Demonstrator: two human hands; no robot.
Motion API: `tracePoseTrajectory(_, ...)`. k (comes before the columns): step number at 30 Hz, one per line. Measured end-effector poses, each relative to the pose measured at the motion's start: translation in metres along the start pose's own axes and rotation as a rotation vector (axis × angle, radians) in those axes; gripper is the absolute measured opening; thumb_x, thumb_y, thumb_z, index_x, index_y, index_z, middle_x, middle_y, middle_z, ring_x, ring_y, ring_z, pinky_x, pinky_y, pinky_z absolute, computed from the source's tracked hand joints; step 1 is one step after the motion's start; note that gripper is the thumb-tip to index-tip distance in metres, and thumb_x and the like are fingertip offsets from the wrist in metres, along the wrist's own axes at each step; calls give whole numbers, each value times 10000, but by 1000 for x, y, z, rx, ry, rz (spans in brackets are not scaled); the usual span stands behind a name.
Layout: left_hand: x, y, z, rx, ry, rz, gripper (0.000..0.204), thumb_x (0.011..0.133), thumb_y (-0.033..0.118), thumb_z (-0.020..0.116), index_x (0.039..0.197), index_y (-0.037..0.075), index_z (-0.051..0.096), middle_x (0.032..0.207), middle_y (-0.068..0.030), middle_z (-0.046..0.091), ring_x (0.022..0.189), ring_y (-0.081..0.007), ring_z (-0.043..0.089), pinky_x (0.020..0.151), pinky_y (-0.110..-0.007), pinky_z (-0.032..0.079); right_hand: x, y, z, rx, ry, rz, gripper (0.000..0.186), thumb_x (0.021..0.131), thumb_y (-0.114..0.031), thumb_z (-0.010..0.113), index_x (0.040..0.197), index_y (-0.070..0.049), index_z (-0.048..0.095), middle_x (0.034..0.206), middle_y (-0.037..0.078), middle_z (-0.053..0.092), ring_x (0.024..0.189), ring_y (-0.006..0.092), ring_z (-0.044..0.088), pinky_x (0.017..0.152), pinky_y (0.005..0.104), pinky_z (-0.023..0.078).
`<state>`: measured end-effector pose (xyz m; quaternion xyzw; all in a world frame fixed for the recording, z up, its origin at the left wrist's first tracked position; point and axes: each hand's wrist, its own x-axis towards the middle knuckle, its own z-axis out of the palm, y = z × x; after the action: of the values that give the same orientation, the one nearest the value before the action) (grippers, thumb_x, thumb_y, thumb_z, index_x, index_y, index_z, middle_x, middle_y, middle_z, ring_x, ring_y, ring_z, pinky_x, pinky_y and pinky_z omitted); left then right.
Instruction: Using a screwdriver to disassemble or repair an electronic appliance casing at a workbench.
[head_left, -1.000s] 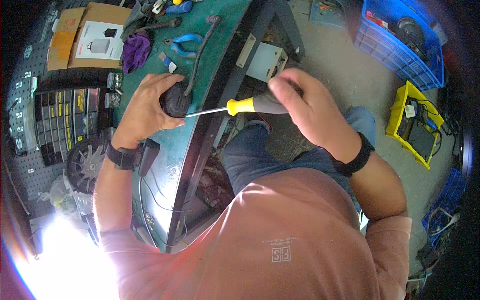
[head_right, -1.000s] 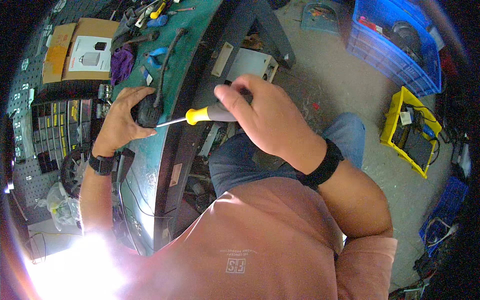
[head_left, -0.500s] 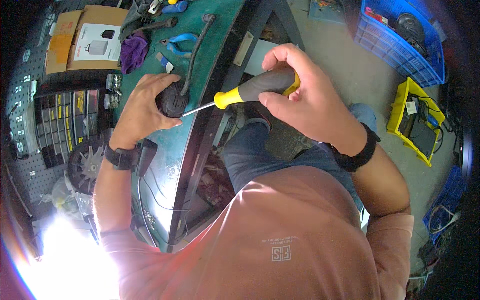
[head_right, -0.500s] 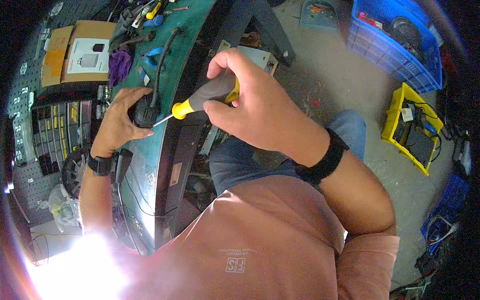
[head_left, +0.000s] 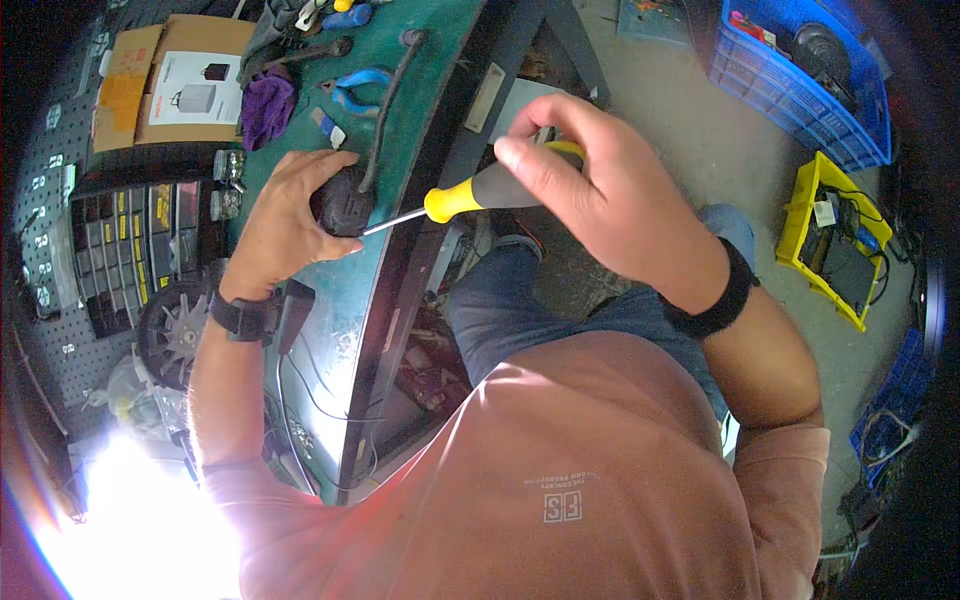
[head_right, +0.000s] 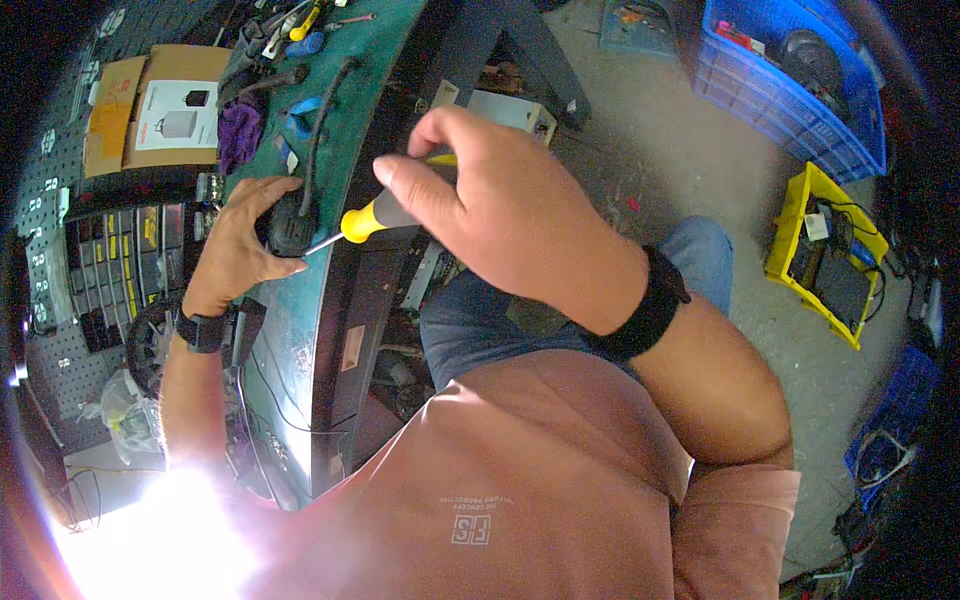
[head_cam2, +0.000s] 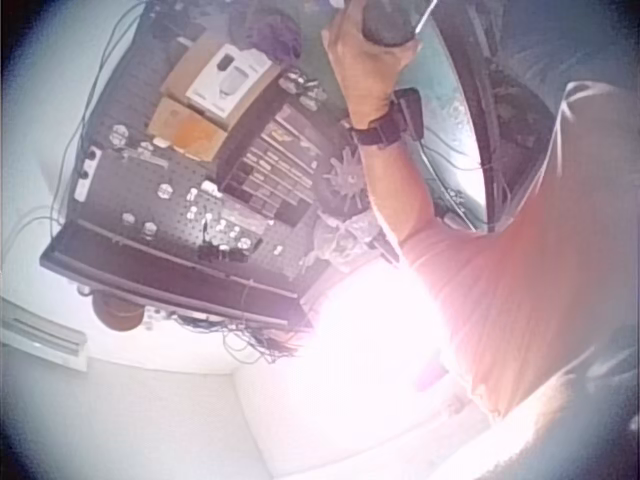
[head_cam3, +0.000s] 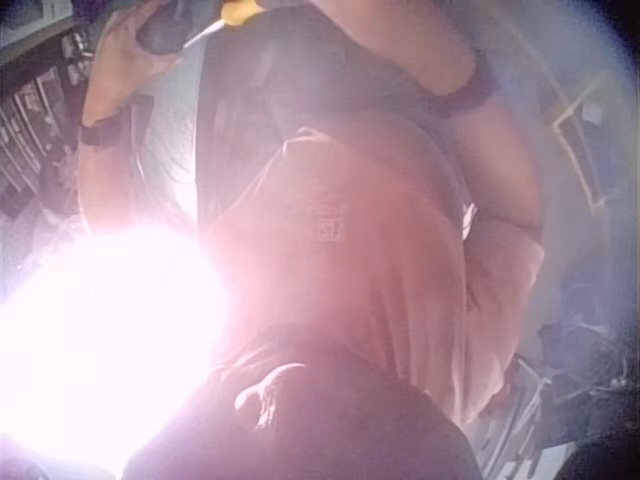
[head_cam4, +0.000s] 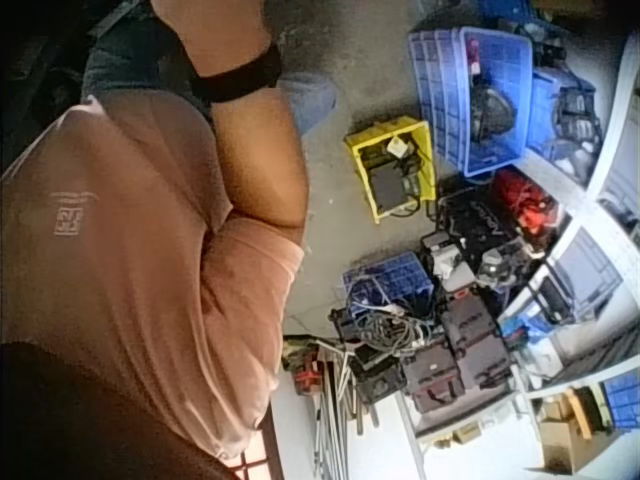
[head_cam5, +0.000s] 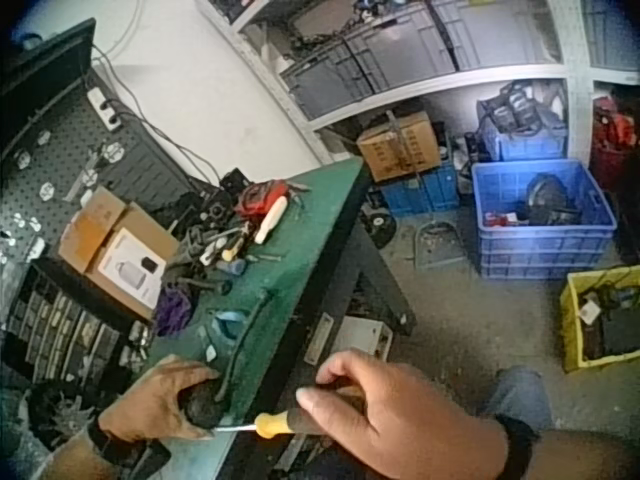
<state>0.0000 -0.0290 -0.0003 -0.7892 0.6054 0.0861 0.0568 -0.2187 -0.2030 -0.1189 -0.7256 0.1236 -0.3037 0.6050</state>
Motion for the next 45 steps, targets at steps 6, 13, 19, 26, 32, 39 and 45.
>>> tracePoseTrajectory(6, 0, -1, 0, 2, 11, 14, 803, 433, 114, 853, 1190, 32, 597, 1182, -191, 600, 1119, -359, 532, 999, -402, 426, -6, 0, 2, 79, 85, -166, 333, 850, -263, 697, 1041, -35, 549, 856, 161, 634, 692, 283, 628, 619, 369, 489)
tracePoseTrajectory(13, -2, -2, 1, -5, 23, 9, 801, 435, 118, 853, 1190, 33, 598, 1182, -188, 601, 1128, -357, 532, 1005, -402, 423, -8, 2, -4, 114, -82, -123, 402, 865, -229, 676, 1196, -64, 520, 930, 13, 548, 780, 76, 489, 632, 240, 404)
tracePoseTrajectory(19, -1, -3, 1, 6, 10, 7, 796, 442, 128, 850, 1192, 38, 599, 1183, -184, 599, 1131, -355, 529, 1009, -404, 419, -9, 2, -2, -42, -35, 16, 391, 841, -126, 645, 1199, -75, 497, 944, -4, 539, 750, 41, 456, 593, 206, 379)
tracePoseTrajectory(26, 0, -3, 1, -4, 3, 7, 790, 444, 134, 848, 1187, 32, 600, 1179, -185, 600, 1121, -356, 530, 998, -405, 423, -11, 3, 0, 122, 48, -115, 349, 864, -280, 673, 1071, -30, 545, 875, 173, 629, 691, 293, 623, 619, 367, 487)
tracePoseTrajectory(32, -1, -2, 1, -1, 15, 9, 789, 443, 126, 845, 1186, 25, 601, 1172, -188, 603, 1109, -355, 534, 992, -401, 425, -9, 3, 5, 77, 61, -95, 356, 872, -311, 667, 1050, -24, 554, 805, 161, 623, 667, 278, 618, 622, 369, 488)
tracePoseTrajectory(39, -1, 0, 1, -7, 22, 5, 776, 445, 120, 842, 1177, 21, 605, 1170, -193, 606, 1105, -354, 537, 991, -399, 425, -9, 2, 0, 157, -41, 299, 408, 828, -308, 718, 1043, -11, 540, 855, 141, 590, 716, 219, 582, 601, 346, 472)
tracePoseTrajectory(45, -2, 0, 0, -2, -11, -12, 819, 445, 108, 842, 1216, 14, 583, 1215, -195, 587, 1152, -354, 530, 1023, -385, 410, -11, 8, 2, -16, 62, 59, 321, 850, -260, 694, 1064, -56, 567, 934, 36, 577, 790, 62, 541, 589, 213, 418)
